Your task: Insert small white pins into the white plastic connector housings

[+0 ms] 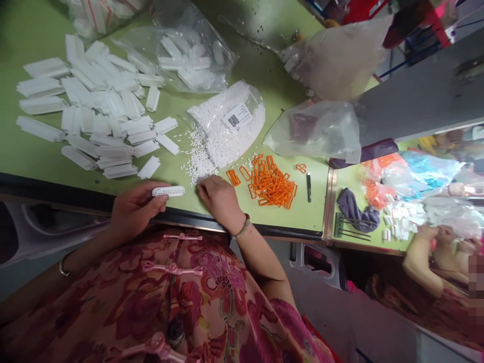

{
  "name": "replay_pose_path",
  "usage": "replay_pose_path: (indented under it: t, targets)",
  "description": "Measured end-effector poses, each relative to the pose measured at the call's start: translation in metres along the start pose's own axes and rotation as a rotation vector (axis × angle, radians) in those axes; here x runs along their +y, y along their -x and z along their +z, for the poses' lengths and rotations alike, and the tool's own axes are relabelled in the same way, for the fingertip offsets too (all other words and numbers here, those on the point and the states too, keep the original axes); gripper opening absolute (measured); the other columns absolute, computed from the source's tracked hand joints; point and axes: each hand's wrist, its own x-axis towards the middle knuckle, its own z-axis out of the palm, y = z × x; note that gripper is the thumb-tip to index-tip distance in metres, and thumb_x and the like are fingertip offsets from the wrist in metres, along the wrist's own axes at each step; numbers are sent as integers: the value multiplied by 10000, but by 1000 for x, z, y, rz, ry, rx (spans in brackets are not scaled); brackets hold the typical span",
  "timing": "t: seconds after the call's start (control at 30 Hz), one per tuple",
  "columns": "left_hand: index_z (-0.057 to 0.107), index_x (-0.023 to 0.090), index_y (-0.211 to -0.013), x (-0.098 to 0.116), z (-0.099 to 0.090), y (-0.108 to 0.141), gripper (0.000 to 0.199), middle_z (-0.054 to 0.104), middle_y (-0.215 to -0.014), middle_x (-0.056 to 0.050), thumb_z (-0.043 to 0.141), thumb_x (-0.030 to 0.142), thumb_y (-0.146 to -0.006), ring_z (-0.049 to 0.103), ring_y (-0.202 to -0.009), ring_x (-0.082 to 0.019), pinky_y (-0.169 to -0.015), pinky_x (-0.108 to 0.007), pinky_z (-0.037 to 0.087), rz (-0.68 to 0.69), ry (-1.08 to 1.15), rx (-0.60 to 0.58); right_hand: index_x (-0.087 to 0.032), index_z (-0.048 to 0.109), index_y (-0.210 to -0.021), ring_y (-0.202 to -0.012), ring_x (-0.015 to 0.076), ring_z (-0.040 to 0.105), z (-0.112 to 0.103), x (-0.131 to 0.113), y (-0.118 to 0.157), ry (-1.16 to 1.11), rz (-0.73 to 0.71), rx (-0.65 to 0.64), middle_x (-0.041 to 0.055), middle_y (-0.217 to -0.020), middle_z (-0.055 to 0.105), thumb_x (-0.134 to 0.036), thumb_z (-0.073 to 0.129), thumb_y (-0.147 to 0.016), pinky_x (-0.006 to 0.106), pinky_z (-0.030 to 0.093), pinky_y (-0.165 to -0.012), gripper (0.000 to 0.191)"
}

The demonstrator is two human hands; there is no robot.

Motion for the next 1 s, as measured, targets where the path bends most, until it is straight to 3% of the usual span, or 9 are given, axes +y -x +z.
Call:
replay_pose_path:
  t: [0.1,0.2,0.43,0.77,0.87,1.0]
  targets:
    - [790,181,-1083,-2,0,0,362,653,-656,26,750,459,-854,576,-570,-142,-570,-263,451,47,-82,-34,-229,764,-994,-810,167,621,-4,-9,2,-358,-26,32,21,-874,711,-337,677,-1076,319,518,-752,162]
    - [791,187,-1076,-8,1,-1,361,675,-710,15,716,478,-875,587,-606,-150,-593,-273,458,92,-157,-35,-243,776,-1002,-836,156,604,-2,-22,0,-530,-69,30,14,-919,691,-411,723,-1060,310,518,-753,186]
    - [777,189,-1050,-12,2,0,339,702,-788,-11,695,476,-887,626,-696,-166,-626,-276,484,146,-178,-52,-229,749,-986,-848,162,586,8,-34,-10,-502,-104,-15,14,-927,670,-269,721,-1054,316,514,-767,84]
    - [759,197,-1008,-8,0,-1,295,714,-825,-28,628,447,-923,625,-720,-178,-704,-285,523,188,-296,-128,-222,699,-933,-903,192,597,-7,-47,-9,-312,-95,-91,35,-935,657,-268,684,-1068,357,521,-869,144]
    - [761,197,-984,-5,-3,-1,270,710,-831,-30,604,414,-945,623,-731,-178,-749,-292,525,238,-327,-181,-220,696,-971,-837,160,574,-1,-40,-9,-436,-12,-147,5,-906,639,-293,742,-1036,312,511,-795,108]
    - [759,203,-1004,-4,-4,-2,267,722,-853,-32,618,426,-961,627,-738,-182,-751,-293,523,261,-326,-237,-221,713,-1042,-741,130,540,4,-24,-5,-697,117,-269,-30,-841,629,-424,751,-1029,269,471,-685,207]
